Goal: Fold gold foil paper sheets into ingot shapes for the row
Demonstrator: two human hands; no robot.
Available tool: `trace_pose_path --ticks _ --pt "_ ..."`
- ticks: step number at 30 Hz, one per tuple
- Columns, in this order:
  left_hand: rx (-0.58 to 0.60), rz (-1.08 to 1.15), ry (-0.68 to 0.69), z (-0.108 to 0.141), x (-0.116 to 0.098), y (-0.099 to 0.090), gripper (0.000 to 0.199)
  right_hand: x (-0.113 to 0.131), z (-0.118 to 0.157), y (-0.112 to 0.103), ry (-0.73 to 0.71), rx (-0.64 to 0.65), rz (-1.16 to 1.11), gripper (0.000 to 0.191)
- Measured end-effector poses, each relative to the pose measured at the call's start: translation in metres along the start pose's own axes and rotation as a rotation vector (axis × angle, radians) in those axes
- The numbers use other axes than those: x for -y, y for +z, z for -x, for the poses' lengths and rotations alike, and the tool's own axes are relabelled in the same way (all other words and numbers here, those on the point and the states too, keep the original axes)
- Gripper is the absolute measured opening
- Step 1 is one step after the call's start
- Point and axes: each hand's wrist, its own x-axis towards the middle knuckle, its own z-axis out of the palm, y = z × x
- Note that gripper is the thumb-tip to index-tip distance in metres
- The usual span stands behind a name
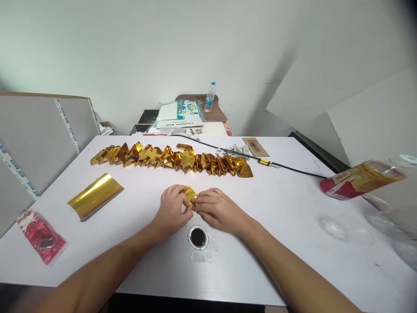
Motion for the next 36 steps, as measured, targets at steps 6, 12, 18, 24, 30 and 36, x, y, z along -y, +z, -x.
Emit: trace_pose_path --ticks 6,12,18,24,30,36 --pt "0.243 0.001 0.122 0.002 0.01 -0.019 0.022 0.008 -0.004 -0.002 -0.008 0.021 0.094 0.024" --pt "0.483 -0.08 0.197 0.001 0.024 -0.037 0.03 0.011 -0.004 0.0 -0.061 0.038 0.213 0.022" --pt "0.466 -0.077 0.248 -0.001 0.03 -0.039 0.028 0.012 -0.003 0.0 -0.05 0.067 0.223 0.024" --pt "0.397 -0.089 0.292 -0.001 0.028 -0.046 0.03 0.017 -0.003 0.0 -0.025 0.083 0.207 0.027" --pt "0.463 -0.159 0.251 -0.004 0.014 -0.056 0.031 0.017 -0.004 0.003 -0.017 0.025 0.182 0.018" --pt "0.397 -0.179 0.125 -0.003 0.009 -0.062 0.03 0.001 0.002 -0.002 0.075 -0.055 0.107 0.016"
